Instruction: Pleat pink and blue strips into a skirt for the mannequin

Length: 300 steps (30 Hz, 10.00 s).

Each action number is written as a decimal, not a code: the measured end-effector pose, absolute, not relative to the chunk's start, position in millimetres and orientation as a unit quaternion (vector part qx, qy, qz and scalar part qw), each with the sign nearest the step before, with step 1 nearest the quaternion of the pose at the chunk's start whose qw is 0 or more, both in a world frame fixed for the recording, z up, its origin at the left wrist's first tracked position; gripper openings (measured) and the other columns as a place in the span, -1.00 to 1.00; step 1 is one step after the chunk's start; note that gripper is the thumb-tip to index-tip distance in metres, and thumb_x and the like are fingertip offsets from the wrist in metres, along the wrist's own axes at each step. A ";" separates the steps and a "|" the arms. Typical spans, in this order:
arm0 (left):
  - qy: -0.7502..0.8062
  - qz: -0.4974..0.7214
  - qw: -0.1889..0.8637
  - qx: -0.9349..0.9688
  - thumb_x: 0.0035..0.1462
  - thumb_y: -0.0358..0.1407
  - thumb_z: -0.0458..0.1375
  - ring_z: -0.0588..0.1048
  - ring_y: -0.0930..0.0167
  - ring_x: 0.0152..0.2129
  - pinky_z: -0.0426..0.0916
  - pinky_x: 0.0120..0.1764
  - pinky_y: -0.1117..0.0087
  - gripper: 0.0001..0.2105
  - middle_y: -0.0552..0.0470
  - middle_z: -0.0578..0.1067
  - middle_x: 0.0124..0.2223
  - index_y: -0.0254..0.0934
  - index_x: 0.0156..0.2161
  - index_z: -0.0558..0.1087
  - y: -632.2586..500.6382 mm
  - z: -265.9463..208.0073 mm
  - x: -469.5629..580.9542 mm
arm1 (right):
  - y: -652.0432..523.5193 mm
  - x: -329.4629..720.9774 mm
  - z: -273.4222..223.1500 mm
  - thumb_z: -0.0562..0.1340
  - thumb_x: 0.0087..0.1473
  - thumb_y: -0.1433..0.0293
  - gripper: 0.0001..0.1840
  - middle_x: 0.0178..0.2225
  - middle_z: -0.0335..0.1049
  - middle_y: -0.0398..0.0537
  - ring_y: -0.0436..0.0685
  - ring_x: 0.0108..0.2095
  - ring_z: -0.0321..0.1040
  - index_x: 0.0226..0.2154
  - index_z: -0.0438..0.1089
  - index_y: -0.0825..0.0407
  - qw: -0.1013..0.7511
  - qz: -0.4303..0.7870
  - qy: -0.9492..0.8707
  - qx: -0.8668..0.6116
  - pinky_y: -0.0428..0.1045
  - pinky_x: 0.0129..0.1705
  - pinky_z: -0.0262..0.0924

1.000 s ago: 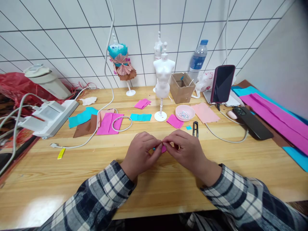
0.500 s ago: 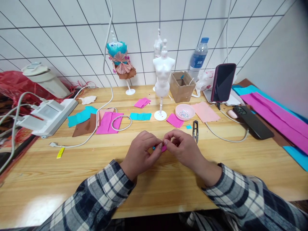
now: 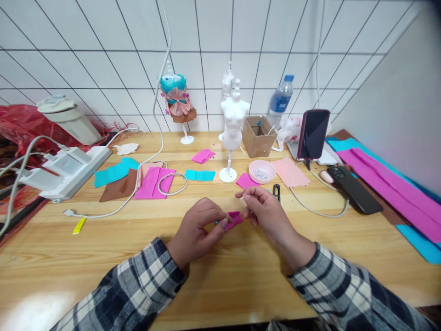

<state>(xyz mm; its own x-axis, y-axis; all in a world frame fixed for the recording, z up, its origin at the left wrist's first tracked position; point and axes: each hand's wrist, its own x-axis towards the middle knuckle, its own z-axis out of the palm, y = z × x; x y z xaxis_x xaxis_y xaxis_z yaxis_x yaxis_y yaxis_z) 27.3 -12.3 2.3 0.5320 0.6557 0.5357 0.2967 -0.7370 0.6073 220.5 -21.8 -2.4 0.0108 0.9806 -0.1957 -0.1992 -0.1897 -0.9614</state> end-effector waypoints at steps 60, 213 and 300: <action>0.324 0.400 0.231 0.826 0.25 -0.38 0.10 0.46 0.42 -0.40 0.33 -0.26 0.36 -0.84 0.04 0.57 -0.39 -0.24 -0.27 0.54 14.3 -11.5 13.3 | 41.2 287.5 89.2 0.22 0.02 0.32 -0.74 -0.20 0.53 -0.07 -0.02 -0.58 0.13 -0.20 0.52 -0.14 0.607 0.444 -0.460 -0.472 -0.04 -0.59 -0.06; 0.347 0.090 0.696 0.622 0.07 -0.21 0.28 0.25 0.57 -0.56 0.16 -0.43 0.49 -0.83 0.16 0.40 -0.52 -0.29 -0.33 0.61 3.4 17.8 17.5 | -44.3 251.5 -6.6 0.35 0.07 0.46 -0.66 0.05 0.48 -0.13 0.15 -0.12 0.41 -0.10 0.50 -0.19 0.354 -0.097 -0.891 -0.268 0.08 -0.18 0.38; 0.357 0.195 0.671 0.620 0.03 -0.24 0.30 0.36 0.54 -0.54 0.24 -0.47 0.52 -0.82 0.06 0.51 -0.45 -0.36 -0.34 0.60 5.3 1.5 20.0 | -37.8 253.4 -0.2 0.17 0.17 0.52 -0.67 -0.04 0.53 -0.03 0.02 -0.25 0.51 -0.09 0.53 -0.10 0.364 0.121 -0.869 -0.313 -0.04 -0.26 0.38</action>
